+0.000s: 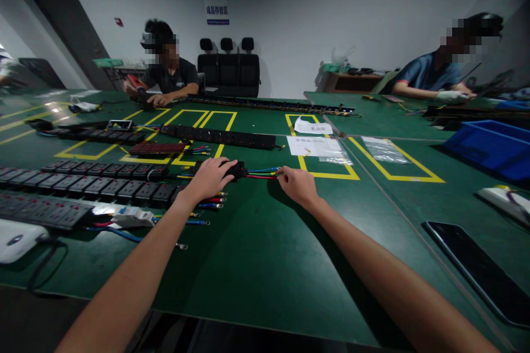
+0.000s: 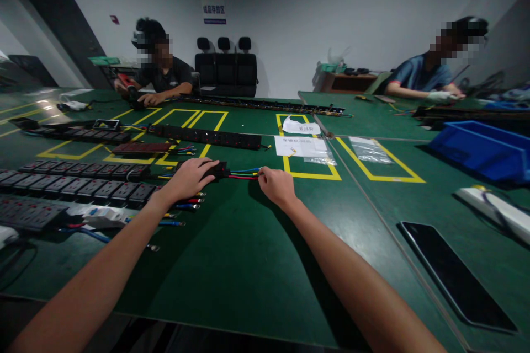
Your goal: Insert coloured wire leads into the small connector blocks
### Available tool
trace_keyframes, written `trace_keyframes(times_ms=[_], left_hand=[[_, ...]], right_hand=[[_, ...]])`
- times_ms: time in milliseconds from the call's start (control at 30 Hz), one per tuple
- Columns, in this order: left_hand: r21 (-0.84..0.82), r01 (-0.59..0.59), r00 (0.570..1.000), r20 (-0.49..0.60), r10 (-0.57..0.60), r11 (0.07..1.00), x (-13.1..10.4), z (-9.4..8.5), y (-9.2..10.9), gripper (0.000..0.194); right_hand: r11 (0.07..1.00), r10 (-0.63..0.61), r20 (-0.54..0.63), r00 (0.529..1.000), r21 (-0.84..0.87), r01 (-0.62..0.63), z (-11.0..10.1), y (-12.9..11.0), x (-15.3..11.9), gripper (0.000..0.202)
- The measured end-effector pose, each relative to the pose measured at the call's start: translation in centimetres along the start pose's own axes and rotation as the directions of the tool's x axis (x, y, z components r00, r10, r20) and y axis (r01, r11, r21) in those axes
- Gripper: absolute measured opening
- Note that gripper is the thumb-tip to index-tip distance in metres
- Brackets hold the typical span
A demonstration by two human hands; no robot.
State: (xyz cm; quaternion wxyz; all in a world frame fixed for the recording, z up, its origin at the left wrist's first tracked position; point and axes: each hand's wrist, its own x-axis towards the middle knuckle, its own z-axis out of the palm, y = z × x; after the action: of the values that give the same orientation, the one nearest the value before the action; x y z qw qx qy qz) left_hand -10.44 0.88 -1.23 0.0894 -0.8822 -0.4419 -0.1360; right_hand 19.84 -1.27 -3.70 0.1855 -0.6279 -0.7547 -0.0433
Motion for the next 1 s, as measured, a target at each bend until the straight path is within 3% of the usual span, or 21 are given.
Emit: trace_keyframes(times_ms=[1000], left_hand=[[0.012, -0.002, 1.0, 0.01, 0.002, 1.0, 0.04, -0.11, 0.06, 0.047]], right_hand=[[1.0, -0.007, 0.001, 1.0, 0.02, 0.007, 0.1, 0.11, 0.07, 0.034]])
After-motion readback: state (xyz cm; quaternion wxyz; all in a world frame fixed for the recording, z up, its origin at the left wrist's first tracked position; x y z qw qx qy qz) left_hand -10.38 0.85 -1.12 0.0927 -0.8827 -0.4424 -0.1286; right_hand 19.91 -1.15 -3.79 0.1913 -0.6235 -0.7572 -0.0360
